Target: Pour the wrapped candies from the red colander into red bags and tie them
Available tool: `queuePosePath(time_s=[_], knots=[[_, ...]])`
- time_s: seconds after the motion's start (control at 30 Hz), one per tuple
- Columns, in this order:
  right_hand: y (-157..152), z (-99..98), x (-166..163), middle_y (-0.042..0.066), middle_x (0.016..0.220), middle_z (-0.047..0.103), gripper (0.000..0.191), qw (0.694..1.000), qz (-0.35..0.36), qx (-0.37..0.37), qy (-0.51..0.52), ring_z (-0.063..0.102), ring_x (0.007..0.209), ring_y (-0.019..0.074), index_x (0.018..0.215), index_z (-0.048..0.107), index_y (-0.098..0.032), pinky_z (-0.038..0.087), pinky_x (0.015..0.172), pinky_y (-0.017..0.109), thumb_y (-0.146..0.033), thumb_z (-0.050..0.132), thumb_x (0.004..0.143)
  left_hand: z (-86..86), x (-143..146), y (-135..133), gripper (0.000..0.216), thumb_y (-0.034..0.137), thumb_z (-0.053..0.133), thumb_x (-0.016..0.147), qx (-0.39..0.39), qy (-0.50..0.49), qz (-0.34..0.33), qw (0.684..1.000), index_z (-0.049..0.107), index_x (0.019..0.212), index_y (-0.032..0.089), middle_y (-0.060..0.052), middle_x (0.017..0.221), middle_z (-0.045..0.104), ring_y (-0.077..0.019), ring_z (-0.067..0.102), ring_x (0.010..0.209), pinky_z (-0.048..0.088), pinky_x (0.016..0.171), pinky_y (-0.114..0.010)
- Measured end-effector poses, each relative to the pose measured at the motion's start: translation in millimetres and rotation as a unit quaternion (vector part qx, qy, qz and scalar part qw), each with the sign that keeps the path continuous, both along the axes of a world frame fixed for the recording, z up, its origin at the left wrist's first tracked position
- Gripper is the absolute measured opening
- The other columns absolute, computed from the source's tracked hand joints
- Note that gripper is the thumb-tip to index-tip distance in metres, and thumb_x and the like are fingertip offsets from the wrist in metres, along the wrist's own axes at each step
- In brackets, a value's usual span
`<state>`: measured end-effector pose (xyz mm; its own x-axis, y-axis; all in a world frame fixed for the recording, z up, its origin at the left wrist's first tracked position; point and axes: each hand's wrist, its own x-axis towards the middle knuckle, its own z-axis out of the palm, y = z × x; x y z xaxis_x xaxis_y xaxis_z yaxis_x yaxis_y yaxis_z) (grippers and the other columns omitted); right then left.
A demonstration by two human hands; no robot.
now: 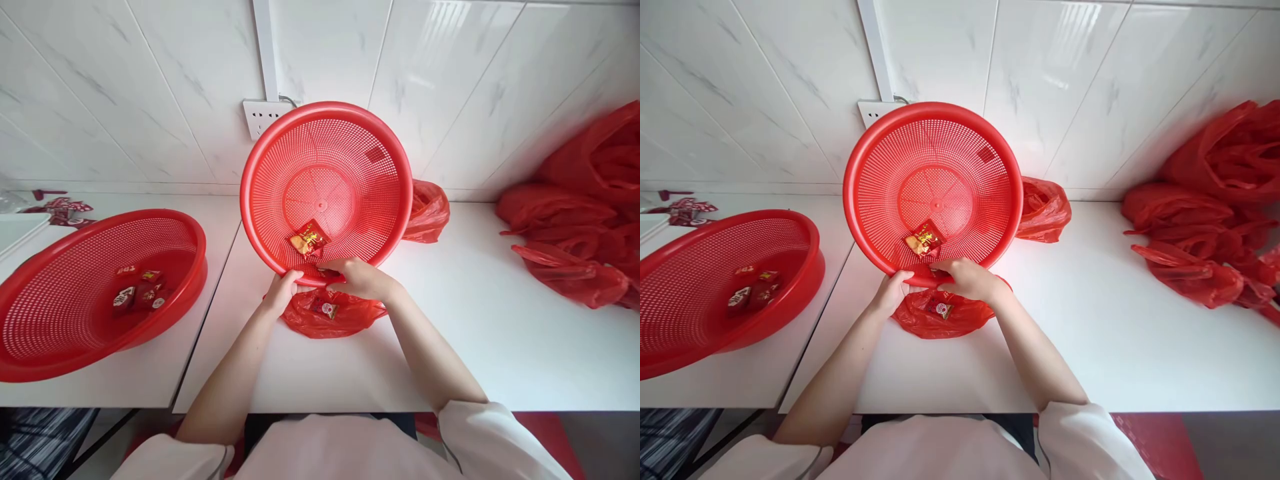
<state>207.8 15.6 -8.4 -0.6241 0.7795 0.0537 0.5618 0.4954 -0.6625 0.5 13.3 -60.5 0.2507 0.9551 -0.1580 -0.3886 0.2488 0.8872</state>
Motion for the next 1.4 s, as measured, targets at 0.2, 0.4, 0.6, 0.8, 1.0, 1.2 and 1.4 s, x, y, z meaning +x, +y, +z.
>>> queuePosePath(time_s=[0.2, 0.4, 0.6, 0.8, 1.0, 1.2, 1.4], knots=[[0.6, 3.9, 0.6, 0.006, 0.110, 0.071, 0.041, 0.957, -0.072, -0.136, 0.245, 0.067, 0.102, 0.0210, 0.128, 0.059, -0.021, 0.053, 0.093, 0.040, -0.032, 0.055, 0.089, -0.2, -5.8, 7.3, 0.033, 0.021, 0.060, 0.073, 0.001, -0.009, 0.045, 0.999, 0.061, 0.105, 0.013, -0.009, 0.105, 0.070, -0.0271, 0.066, 0.101, 0.055, 0.086, -0.048], [-0.8, 12.3, 4.3, 0.007, 0.109, 0.071, 0.044, 0.914, -0.050, -0.235, 0.328, 0.068, 0.097, 0.0204, 0.124, 0.061, -0.019, 0.055, 0.090, 0.040, -0.039, 0.062, 0.085, 3.4, -6.5, 7.4, 0.034, 0.020, 0.059, 0.074, 0.003, -0.015, 0.039, 0.999, 0.063, 0.107, 0.014, -0.009, 0.113, 0.069, -0.0274, 0.065, 0.102, 0.057, 0.081, -0.045], [-5.7, 15.4, 2.9, 0.007, 0.102, 0.072, 0.025, 0.938, 0.029, -0.221, 0.264, 0.068, 0.093, 0.0185, 0.106, 0.065, -0.017, 0.054, 0.087, 0.035, -0.032, 0.060, 0.086, 4.0, -5.4, 6.4, 0.030, 0.020, 0.058, 0.073, 0.012, -0.019, 0.039, 0.999, 0.067, 0.101, 0.012, -0.011, 0.106, 0.071, -0.0286, 0.067, 0.098, 0.058, 0.079, -0.043], [-7.0, 8.9, -2.9, 0.004, 0.097, 0.072, 0.017, 0.969, 0.043, -0.172, 0.175, 0.069, 0.090, 0.0175, 0.099, 0.064, -0.019, 0.053, 0.084, 0.033, -0.028, 0.060, 0.084, 2.8, -5.1, 6.7, 0.026, 0.021, 0.056, 0.074, -0.002, -0.025, 0.025, 0.999, 0.069, 0.094, 0.010, -0.013, 0.102, 0.072, -0.0320, 0.066, 0.102, 0.054, 0.087, -0.048], [-6.8, 11.6, -1.6, 0.003, 0.091, 0.071, 0.015, 0.990, -0.030, -0.044, 0.133, 0.068, 0.084, 0.0161, 0.094, 0.065, -0.019, 0.053, 0.080, 0.030, -0.028, 0.053, 0.088, 1.7, -6.3, 6.9, 0.029, 0.021, 0.059, 0.075, 0.016, -0.010, 0.029, 0.999, 0.065, 0.102, 0.011, -0.012, 0.107, 0.070, -0.0299, 0.065, 0.102, 0.055, 0.086, -0.049], [1.7, -4.5, -7.3, 0.009, 0.140, 0.051, 0.040, 0.975, -0.132, 0.178, 0.036, 0.046, 0.131, 0.0232, 0.127, 0.053, -0.021, 0.037, 0.107, 0.045, -0.015, 0.046, 0.088, -0.5, 1.4, -4.2, 0.034, 0.025, 0.061, 0.077, 0.002, 0.020, -0.035, 0.999, 0.064, 0.109, 0.014, -0.009, 0.108, 0.070, -0.0291, 0.066, 0.101, 0.056, 0.086, -0.049], [15.1, -29.5, -9.6, 0.007, 0.148, 0.041, 0.058, 0.943, -0.155, 0.271, -0.113, 0.026, 0.142, 0.0275, 0.143, 0.037, -0.021, 0.011, 0.114, 0.061, -0.006, 0.038, 0.088, 0.1, 10.9, -18.1, 0.021, 0.030, 0.064, 0.077, -0.014, 0.061, -0.090, 0.994, 0.068, 0.092, 0.016, -0.006, 0.092, 0.072, -0.0270, 0.068, 0.094, 0.057, 0.080, -0.041]])
